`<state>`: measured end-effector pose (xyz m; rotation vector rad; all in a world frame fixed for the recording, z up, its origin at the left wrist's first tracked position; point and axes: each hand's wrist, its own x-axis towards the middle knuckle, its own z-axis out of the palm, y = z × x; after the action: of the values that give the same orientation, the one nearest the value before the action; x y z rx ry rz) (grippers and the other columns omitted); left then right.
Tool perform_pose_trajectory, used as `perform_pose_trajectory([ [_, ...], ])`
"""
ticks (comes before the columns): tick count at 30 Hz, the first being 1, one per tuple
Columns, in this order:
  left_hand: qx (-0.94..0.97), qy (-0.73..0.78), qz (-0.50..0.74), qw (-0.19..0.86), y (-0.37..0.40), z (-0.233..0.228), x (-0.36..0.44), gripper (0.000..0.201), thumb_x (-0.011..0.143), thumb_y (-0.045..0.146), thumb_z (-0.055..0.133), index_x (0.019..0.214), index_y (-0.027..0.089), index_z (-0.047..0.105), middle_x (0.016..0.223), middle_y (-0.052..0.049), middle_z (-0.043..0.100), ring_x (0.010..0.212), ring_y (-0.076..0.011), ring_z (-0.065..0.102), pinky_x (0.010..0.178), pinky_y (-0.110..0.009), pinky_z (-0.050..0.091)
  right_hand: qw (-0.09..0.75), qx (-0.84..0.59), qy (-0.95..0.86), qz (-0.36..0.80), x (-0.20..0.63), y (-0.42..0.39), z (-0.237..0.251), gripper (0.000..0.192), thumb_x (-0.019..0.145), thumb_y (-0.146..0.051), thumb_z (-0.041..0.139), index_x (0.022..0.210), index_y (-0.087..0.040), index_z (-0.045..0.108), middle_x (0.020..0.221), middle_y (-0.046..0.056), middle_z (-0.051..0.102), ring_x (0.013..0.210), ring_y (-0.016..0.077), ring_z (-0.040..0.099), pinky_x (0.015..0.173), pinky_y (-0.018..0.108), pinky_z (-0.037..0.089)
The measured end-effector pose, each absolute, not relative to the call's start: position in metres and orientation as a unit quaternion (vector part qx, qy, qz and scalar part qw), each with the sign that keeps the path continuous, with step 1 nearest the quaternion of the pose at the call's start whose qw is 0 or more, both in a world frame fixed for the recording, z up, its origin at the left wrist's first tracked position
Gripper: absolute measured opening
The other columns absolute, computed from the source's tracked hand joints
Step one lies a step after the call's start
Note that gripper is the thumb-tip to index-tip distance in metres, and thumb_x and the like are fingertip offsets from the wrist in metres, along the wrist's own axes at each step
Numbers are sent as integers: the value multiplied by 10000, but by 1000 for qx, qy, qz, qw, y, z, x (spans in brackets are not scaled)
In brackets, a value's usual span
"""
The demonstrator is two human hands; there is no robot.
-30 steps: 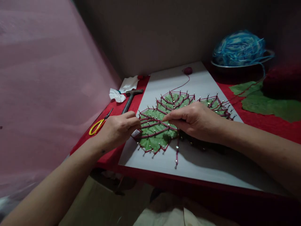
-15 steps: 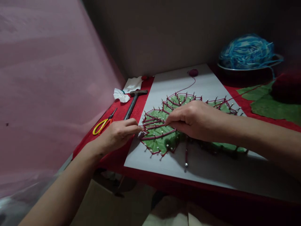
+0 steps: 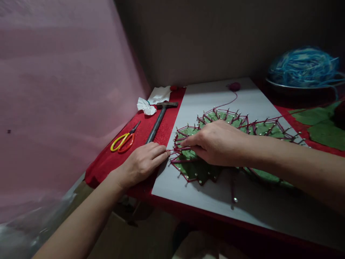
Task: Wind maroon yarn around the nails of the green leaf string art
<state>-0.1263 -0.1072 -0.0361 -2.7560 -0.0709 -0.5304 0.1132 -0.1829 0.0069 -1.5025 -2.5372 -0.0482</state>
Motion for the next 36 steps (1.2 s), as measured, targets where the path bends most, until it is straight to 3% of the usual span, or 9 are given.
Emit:
perform_pose_trajectory([
  [5, -963, -60, -225, 139, -108, -45, -128, 179, 905, 110, 468, 1031, 116, 595, 928, -118, 659, 828, -180, 602, 706, -310, 506, 106, -461, -881, -5, 105, -178, 6, 274, 832, -157, 500, 925, -266, 733, 930, 25, 697, 781, 151, 587, 528, 266, 275],
  [9, -960, -68, -229, 146, -109, -47, -127, 170, 919, 110, 445, 1011, 121, 588, 910, -102, 662, 804, -165, 592, 692, -294, 507, 92, -440, -893, -19, 97, -174, 6, 206, 823, -136, 513, 801, -199, 708, 938, 46, 684, 915, 179, 562, 545, 272, 283],
  [18, -961, -58, -215, 162, -107, -49, -128, 178, 916, 103, 443, 1039, 100, 571, 897, -105, 657, 790, -170, 574, 689, -300, 483, -35, -476, -879, -26, 74, -158, 18, 188, 752, -140, 515, 787, -175, 697, 766, 75, 691, 614, 153, 561, 524, 276, 271],
  [25, -960, -55, -218, 169, -108, -50, -127, 188, 933, 114, 411, 937, 99, 599, 884, -108, 652, 783, -173, 566, 682, -298, 475, -65, -464, -883, -37, 69, -156, 11, 209, 751, -139, 505, 778, -163, 710, 688, 87, 682, 605, 157, 571, 555, 276, 324],
  [30, -959, -52, -210, 182, -108, -49, -127, 235, 955, 137, 369, 911, 117, 598, 852, -88, 646, 756, -161, 553, 672, -291, 469, -97, -469, -877, -44, 64, -157, 13, 225, 754, -113, 485, 765, -166, 704, 681, 83, 680, 587, 160, 570, 508, 278, 279],
  [33, -959, -51, -206, 186, -109, -50, -128, 220, 953, 139, 377, 935, 116, 595, 853, -84, 644, 750, -159, 545, 671, -293, 467, -94, -492, -864, -45, 67, -160, 17, 197, 780, -153, 497, 753, -172, 691, 701, 74, 687, 581, 159, 571, 497, 284, 256],
  [36, -960, -50, -205, 183, -111, -49, -130, 213, 954, 140, 378, 961, 113, 589, 866, -88, 643, 772, -163, 547, 682, -298, 470, -30, -502, -864, -41, 75, -166, 17, 208, 828, -210, 487, 784, -209, 690, 749, 45, 702, 626, 157, 589, 530, 282, 280],
])
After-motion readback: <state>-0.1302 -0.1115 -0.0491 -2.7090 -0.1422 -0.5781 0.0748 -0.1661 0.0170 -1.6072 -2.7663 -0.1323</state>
